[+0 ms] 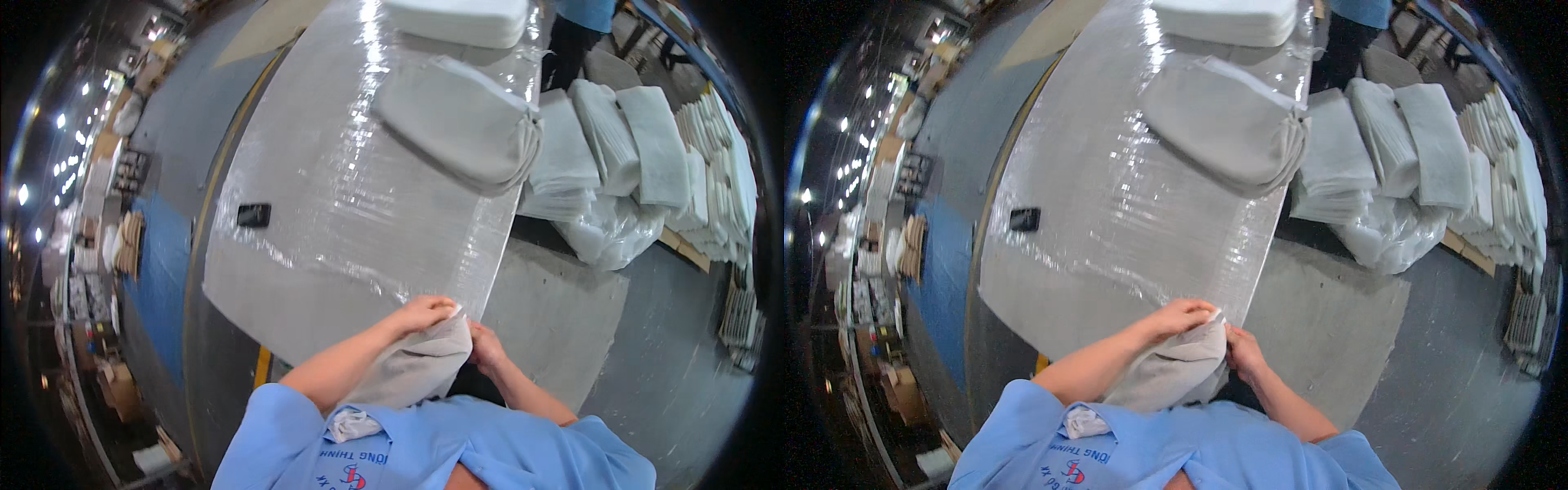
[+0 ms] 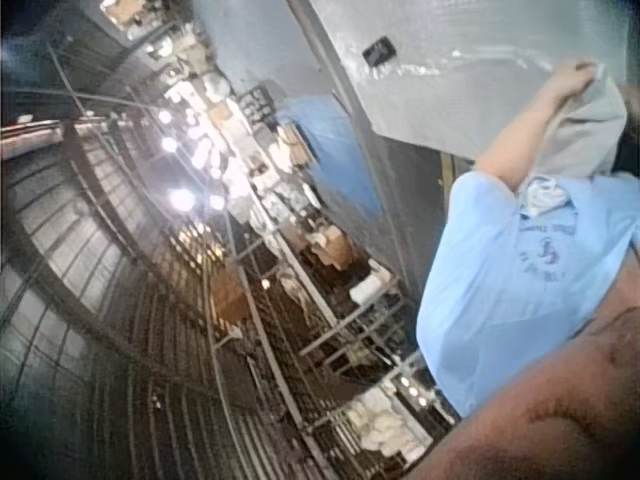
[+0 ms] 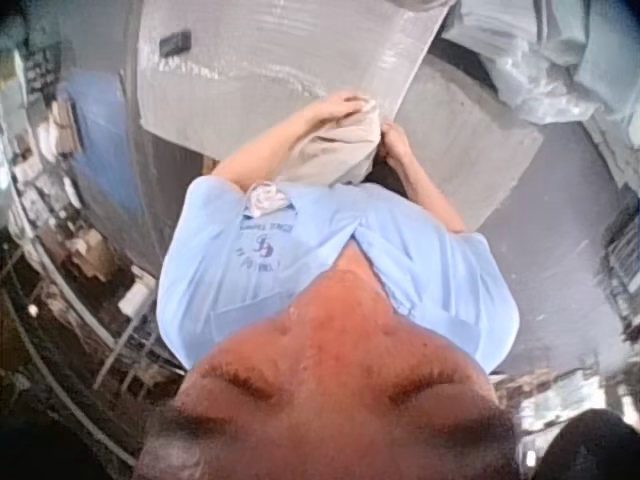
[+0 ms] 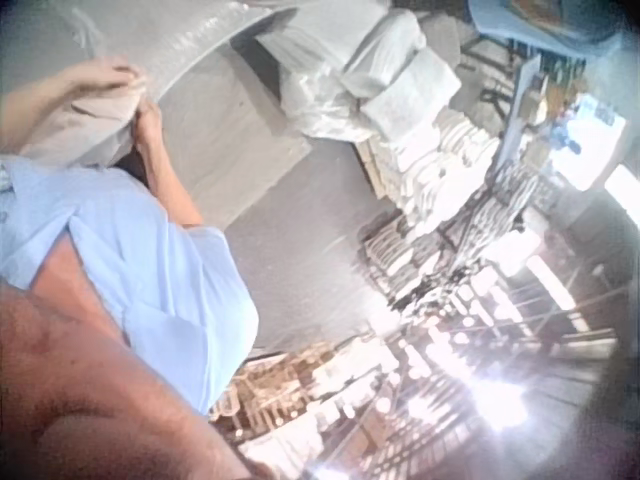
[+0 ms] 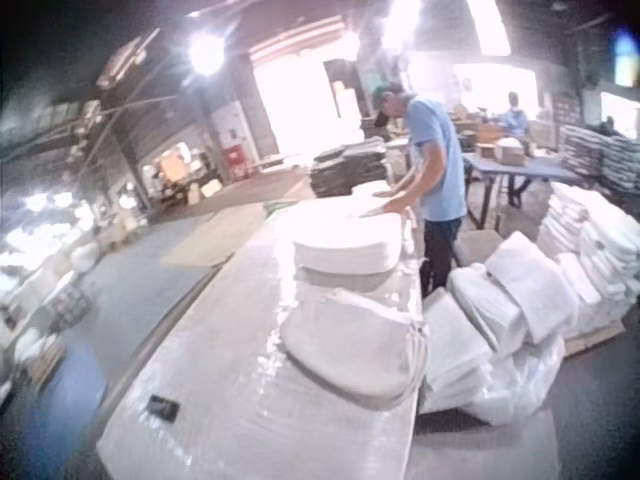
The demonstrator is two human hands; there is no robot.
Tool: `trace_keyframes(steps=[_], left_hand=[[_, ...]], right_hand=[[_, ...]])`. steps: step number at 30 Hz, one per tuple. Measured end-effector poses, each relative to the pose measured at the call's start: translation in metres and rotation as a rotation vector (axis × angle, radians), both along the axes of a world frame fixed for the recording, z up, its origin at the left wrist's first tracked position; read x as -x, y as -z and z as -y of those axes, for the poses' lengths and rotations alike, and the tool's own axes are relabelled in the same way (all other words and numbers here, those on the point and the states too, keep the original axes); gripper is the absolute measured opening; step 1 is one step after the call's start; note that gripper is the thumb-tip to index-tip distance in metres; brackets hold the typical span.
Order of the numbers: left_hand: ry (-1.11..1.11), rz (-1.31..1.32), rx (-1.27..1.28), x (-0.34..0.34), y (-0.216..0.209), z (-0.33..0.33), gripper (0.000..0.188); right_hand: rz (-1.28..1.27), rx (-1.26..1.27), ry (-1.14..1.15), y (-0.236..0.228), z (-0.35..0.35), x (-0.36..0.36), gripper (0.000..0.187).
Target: The person inserts white foam inserts into gray pillow covers, folds and smooths the covers, and places the finished pillows on a nearby stack. The person repeats this process for multiple pillows.
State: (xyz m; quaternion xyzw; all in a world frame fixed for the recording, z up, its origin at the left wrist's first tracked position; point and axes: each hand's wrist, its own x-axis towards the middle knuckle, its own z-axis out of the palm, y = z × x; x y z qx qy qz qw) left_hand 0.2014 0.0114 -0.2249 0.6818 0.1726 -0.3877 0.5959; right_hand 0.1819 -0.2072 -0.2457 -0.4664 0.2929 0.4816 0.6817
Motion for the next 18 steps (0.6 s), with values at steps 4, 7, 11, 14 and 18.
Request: trace_keyframes(steps=[4,7,11,14,18], left_hand=[[0.104,-0.126,-0.113,0.099,-0.038,-0.052,0.049],[0.031,-0.11,-0.248,0.15,-0.04,-0.063,0.046],[-0.184,0.116,-0.527,0.178,-0.026,-0.045,0.039],[-0.293,0.211,-0.694,0.179,-0.013,-0.03,0.039],[-0.28,0.156,-0.65,0.185,-0.015,-0.041,0.048]], right_hand=[[0.019,0.064,0.044,0.008,0.022,0.033,0.03],[0.065,0.011,0.078,-0.001,0.027,0.036,0.031],[0.141,-0.055,0.063,-0.004,0.038,0.037,0.036],[0.207,-0.107,0.037,0.004,0.041,0.037,0.037],[0.213,-0.11,-0.117,0.002,0.049,0.02,0.034]])
